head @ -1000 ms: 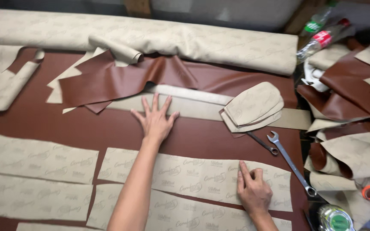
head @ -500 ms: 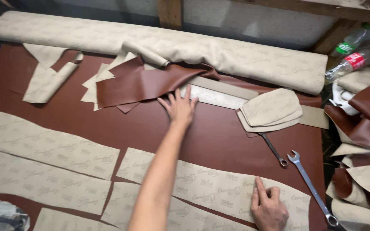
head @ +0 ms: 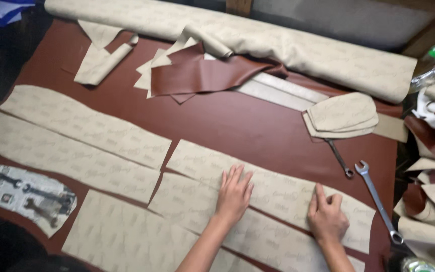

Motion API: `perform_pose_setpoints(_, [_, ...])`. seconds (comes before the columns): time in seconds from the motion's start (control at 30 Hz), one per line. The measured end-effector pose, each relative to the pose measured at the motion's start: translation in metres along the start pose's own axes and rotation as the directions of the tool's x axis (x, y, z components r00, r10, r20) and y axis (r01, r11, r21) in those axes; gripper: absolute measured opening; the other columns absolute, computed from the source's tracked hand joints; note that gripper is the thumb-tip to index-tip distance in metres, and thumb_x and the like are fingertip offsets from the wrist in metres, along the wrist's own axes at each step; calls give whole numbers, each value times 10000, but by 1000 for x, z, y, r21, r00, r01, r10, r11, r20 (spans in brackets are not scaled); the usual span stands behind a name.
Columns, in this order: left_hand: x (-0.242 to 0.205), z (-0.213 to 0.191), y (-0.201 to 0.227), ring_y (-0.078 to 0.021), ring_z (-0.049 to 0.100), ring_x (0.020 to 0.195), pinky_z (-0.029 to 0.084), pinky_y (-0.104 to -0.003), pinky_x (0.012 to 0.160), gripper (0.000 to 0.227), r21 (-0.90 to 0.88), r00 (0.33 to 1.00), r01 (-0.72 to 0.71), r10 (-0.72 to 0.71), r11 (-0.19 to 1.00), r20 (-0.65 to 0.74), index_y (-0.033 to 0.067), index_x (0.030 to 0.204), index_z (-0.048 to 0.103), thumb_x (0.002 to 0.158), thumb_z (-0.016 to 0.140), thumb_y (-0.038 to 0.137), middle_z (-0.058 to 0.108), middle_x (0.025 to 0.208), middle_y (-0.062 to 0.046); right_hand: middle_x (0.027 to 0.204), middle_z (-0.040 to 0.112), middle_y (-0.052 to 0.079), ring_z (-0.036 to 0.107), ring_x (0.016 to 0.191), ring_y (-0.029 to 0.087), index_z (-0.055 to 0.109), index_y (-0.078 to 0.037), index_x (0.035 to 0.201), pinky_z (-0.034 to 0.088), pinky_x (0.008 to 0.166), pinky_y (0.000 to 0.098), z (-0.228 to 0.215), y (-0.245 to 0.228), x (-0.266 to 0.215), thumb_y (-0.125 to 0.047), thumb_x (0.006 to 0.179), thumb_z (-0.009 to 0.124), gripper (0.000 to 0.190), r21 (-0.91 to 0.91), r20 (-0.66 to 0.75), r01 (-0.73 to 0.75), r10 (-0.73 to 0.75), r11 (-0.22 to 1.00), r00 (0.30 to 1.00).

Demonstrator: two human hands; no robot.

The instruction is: The person arranges multiple pre-cut brown leather pieces on a large worktable. They pick up each piece, flip it to show the backing, and place it in a neat layout alongside other pieces. The person also moves a wrench and other tools aside to clear space for the arrangement.

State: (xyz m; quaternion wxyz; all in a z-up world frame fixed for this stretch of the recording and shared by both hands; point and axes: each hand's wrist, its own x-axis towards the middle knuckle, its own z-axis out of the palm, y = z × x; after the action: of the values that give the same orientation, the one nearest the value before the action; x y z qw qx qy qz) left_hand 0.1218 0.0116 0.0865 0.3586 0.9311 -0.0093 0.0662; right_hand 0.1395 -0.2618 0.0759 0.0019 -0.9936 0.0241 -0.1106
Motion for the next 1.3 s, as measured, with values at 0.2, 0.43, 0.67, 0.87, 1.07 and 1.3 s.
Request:
perform_pose_setpoints(0.2, [-174,-37,-14,-427,386,1454,252,-620,1188,387,181,998,52,-45,982,-43,58,1301,667,935,633,179,490,1497,-251,1136,513,186,606,922,315,545,-200,1528,517,787,425,-12,22,7,-311,1005,652,546,438,11,88,-104,895,995])
perform_pose_setpoints(0.43, [-286,-85,-67,-394,199,1540,68,-708,1209,480,342,941,338,-304,877,-151,181,1344,635,907,652,379,329,1595,-216,1055,519,139,570,871,300,551,-168,1485,497,787,425,-67,30,-120,-210,961,679,540,509,189,-205,124,836,974])
perform_pose_setpoints(0.67, [-310,-78,-102,-442,113,1585,3,-756,1201,604,395,930,366,-314,842,-192,148,1433,569,954,576,516,290,1605,-229,1084,526,136,617,940,323,594,-220,1426,528,811,444,-106,67,-268,-298,876,735,573,317,359,-433,315,844,878])
perform_pose_setpoints(0.87, [-314,-71,-105,-477,92,1592,-12,-762,1202,627,409,937,346,-289,844,-196,134,1518,523,1030,512,528,252,1651,-249,1155,500,158,611,1004,364,552,-210,1470,525,829,494,-109,83,-337,-355,877,737,638,275,334,-494,400,825,853])
perform_pose_setpoints(1.07, [-314,-70,-104,-483,72,1599,-30,-758,1211,638,395,942,330,-271,858,-199,139,1552,499,1044,512,523,228,1670,-247,1098,523,122,620,992,325,563,-209,1467,529,824,478,-106,87,-342,-359,902,730,608,268,342,-480,383,835,858])
perform_pose_setpoints(1.3, [-315,-69,-110,-502,71,1584,-34,-762,1189,636,374,946,318,-264,871,-189,134,1543,499,1045,515,529,231,1658,-268,1097,550,126,631,980,309,607,-156,1407,546,831,443,-111,85,-337,-300,900,742,544,381,278,-444,358,811,891])
